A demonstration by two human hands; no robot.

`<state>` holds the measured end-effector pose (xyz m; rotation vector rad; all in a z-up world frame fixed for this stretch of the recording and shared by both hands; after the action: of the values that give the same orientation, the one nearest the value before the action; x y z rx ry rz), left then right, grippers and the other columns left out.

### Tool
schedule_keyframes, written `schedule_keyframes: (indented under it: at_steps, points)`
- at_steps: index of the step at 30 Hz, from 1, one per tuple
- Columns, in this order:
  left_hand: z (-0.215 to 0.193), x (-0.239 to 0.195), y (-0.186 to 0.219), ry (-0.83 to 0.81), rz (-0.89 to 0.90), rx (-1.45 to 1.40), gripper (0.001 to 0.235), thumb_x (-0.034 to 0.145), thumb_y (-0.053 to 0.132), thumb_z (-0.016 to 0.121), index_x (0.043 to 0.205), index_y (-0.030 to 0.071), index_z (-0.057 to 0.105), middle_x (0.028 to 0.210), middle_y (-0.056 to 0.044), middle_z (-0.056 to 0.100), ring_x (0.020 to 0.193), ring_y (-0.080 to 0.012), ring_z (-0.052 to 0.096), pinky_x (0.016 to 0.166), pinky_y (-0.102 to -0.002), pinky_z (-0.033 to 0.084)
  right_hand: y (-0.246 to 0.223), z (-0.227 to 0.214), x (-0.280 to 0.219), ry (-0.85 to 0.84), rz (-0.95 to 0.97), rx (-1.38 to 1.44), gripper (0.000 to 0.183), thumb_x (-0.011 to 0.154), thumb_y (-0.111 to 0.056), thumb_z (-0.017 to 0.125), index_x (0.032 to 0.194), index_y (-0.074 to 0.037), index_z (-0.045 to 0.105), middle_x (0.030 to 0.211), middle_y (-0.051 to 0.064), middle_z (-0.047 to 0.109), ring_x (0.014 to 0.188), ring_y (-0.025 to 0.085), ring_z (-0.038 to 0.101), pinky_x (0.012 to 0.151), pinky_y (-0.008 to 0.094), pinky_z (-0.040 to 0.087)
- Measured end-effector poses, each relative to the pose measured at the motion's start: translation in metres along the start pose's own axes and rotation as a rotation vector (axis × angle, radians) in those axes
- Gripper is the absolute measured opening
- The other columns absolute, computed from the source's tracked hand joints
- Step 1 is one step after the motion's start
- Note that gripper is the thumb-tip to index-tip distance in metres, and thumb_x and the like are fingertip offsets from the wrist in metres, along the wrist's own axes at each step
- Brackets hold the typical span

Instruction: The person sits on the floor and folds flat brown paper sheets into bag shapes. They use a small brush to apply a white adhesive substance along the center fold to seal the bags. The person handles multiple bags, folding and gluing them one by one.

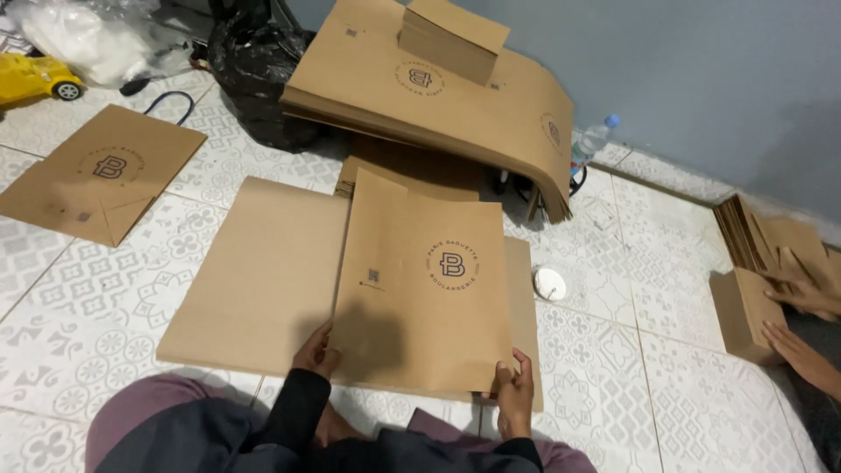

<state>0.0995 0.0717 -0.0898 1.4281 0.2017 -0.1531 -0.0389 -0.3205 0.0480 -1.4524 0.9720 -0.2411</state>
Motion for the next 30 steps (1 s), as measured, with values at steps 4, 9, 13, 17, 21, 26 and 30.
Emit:
schedule_keyframes:
  at_steps: [4, 9, 13, 17, 21, 26, 30]
  points:
    - [-0.001, 0.025, 0.027, 0.034, -0.004, -0.056, 0.065, 0.082, -0.002, 0.063, 0.145, 0.013, 0.061, 0.116, -0.014, 0.073, 0.103, -0.023, 0.069, 0.089, -0.031, 0.055, -0.014, 0.029, 0.023, -0.002, -0.021, -0.006, 0.048, 0.096, -0.017, 0.056, 0.144, -0.015, 0.05, 0.119, 0.019, 0.054, 0.085, 0.027, 0.053, 0.056, 0.039, 0.057]
    - [0.012, 0.071, 0.062, 0.048, -0.161, -0.076, 0.065, 0.086, -0.007, 0.063, 0.146, 0.017, 0.059, 0.139, -0.015, 0.065, 0.126, -0.0272, 0.062, 0.105, -0.035, 0.05, -0.019, 0.069, 0.076, -0.044, -0.058, 0.0, 0.047, 0.095, -0.017, 0.056, 0.142, -0.015, 0.052, 0.109, 0.018, 0.061, 0.086, 0.026, 0.059, 0.054, 0.037, 0.055]
    - [0.022, 0.126, 0.052, 0.011, 0.032, -0.057, 0.062, 0.085, 0.005, 0.064, 0.146, 0.016, 0.059, 0.13, -0.013, 0.07, 0.116, -0.0239, 0.067, 0.098, -0.035, 0.054, -0.026, 0.091, 0.104, -0.056, -0.013, -0.023, 0.051, 0.093, -0.022, 0.056, 0.143, -0.015, 0.05, 0.12, 0.017, 0.063, 0.09, 0.027, 0.062, 0.057, 0.036, 0.056]
    - [0.031, 0.123, 0.084, 0.142, -0.164, -0.264, 0.058, 0.088, 0.014, 0.057, 0.145, 0.023, 0.058, 0.143, -0.005, 0.057, 0.129, -0.0201, 0.052, 0.101, -0.05, 0.038, -0.027, 0.109, 0.119, -0.067, 0.031, 0.153, 0.043, 0.098, -0.016, 0.059, 0.139, -0.011, 0.049, 0.105, 0.014, 0.059, 0.061, 0.028, 0.063, 0.078, 0.04, 0.056]
    - [0.043, 0.127, 0.096, 0.427, -0.369, -0.661, 0.064, 0.085, 0.038, 0.059, 0.146, 0.021, 0.054, 0.152, -0.005, 0.056, 0.145, -0.0186, 0.046, 0.114, -0.045, 0.037, -0.029, 0.13, 0.123, -0.102, 0.011, 0.246, 0.063, 0.092, -0.001, 0.058, 0.151, -0.004, 0.036, 0.072, 0.012, 0.055, 0.078, 0.025, 0.069, 0.1, 0.038, 0.053]
    - [0.046, 0.21, 0.078, 0.567, -0.14, -0.763, 0.063, 0.081, 0.046, 0.064, 0.139, 0.02, 0.06, 0.141, -0.003, 0.062, 0.131, -0.0187, 0.057, 0.12, -0.042, 0.029, -0.053, 0.165, 0.156, -0.019, -0.118, 0.261, 0.06, 0.085, 0.004, 0.062, 0.142, -0.004, 0.045, 0.076, 0.013, 0.059, 0.069, 0.021, 0.063, 0.09, 0.041, 0.058]
    - [0.068, 0.28, 0.093, 0.552, -0.005, -0.815, 0.049, 0.102, 0.043, 0.06, 0.149, 0.028, 0.054, 0.159, -0.008, 0.036, 0.153, -0.0286, 0.024, 0.123, -0.063, 0.004, -0.068, 0.18, 0.212, 0.169, -0.354, -0.118, 0.051, 0.091, -0.01, 0.073, 0.139, -0.015, 0.057, 0.094, -0.001, 0.052, 0.086, 0.013, 0.053, 0.079, 0.031, 0.052]
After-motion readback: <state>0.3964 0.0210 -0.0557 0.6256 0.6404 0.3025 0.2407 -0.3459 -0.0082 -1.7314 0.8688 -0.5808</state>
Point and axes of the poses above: each hand's wrist, its own x-axis towards the middle knuckle, its own z-axis out of the palm, y = z × x, the point moved 8 cm from there along x, towards the middle knuckle
